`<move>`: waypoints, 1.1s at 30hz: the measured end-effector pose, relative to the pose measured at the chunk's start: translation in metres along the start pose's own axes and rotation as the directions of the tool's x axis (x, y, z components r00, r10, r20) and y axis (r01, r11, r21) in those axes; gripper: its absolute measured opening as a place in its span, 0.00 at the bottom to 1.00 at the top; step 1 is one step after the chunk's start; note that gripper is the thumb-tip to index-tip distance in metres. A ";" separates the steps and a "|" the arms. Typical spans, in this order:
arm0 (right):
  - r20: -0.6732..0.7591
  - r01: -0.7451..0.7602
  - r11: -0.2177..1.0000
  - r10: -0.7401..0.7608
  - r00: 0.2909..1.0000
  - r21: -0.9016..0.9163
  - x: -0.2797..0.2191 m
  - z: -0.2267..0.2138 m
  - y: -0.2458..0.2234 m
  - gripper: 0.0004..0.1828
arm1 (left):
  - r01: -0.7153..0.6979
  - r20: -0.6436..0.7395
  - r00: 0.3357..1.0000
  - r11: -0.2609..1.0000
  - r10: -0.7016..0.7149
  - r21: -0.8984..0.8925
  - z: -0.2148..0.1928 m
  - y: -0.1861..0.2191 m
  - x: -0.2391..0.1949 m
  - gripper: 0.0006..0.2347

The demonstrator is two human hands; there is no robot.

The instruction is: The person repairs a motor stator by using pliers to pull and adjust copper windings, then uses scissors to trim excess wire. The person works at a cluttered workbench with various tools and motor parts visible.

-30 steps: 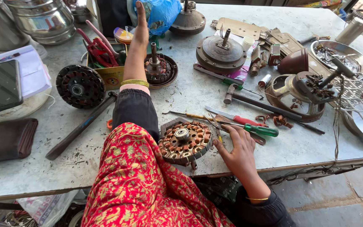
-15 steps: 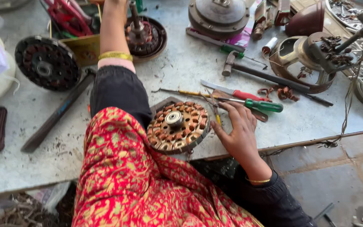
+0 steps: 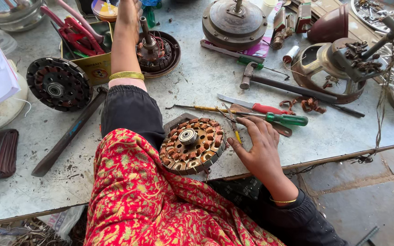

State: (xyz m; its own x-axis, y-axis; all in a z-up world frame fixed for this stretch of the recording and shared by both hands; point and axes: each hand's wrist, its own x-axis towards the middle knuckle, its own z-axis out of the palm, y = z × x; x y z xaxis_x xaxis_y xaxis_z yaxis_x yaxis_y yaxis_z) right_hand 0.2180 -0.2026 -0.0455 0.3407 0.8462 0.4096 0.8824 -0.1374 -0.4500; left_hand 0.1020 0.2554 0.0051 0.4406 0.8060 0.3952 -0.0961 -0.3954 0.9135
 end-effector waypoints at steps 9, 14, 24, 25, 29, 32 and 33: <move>-0.002 -0.017 1.000 0.017 1.000 -0.018 0.001 0.004 0.005 0.34 | -0.018 0.017 1.000 0.997 0.016 0.073 0.021 0.013 -0.018 0.49; -0.015 -0.035 0.999 0.035 0.999 -0.019 0.002 0.007 0.007 0.34 | -0.048 0.043 0.998 0.982 0.041 0.182 0.014 0.029 -0.022 0.48; -0.081 -0.016 0.998 0.012 0.997 -0.053 0.000 0.014 0.015 0.31 | -0.336 0.588 0.808 0.797 -0.030 0.502 0.027 0.161 -0.196 0.50; -0.096 -0.026 0.997 0.019 0.995 -0.069 -0.001 0.016 0.016 0.31 | -0.340 0.592 0.804 0.779 -0.050 0.527 0.027 0.170 -0.220 0.50; -0.236 0.056 0.991 -0.083 0.968 -0.120 -0.003 0.020 0.017 0.28 | -0.372 0.547 0.835 0.677 -0.054 0.635 0.031 0.188 -0.279 0.52; -0.252 0.010 0.989 -0.047 0.967 -0.147 -0.005 0.020 0.015 0.25 | -0.257 0.475 0.875 0.749 -0.088 0.611 0.036 0.185 -0.299 0.50; -0.230 -0.015 0.990 -0.018 0.973 -0.143 -0.006 0.020 0.014 0.24 | -0.191 0.451 0.885 0.792 -0.117 0.579 0.037 0.182 -0.305 0.50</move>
State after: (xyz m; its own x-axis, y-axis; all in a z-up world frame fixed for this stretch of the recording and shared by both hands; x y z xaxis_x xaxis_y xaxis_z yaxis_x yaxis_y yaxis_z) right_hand 0.2216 -0.1993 -0.0699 0.3899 0.7077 0.5891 0.9145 -0.2225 -0.3380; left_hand -0.0174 -0.0790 0.0476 0.8038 0.5604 0.1994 0.3569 -0.7225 0.5921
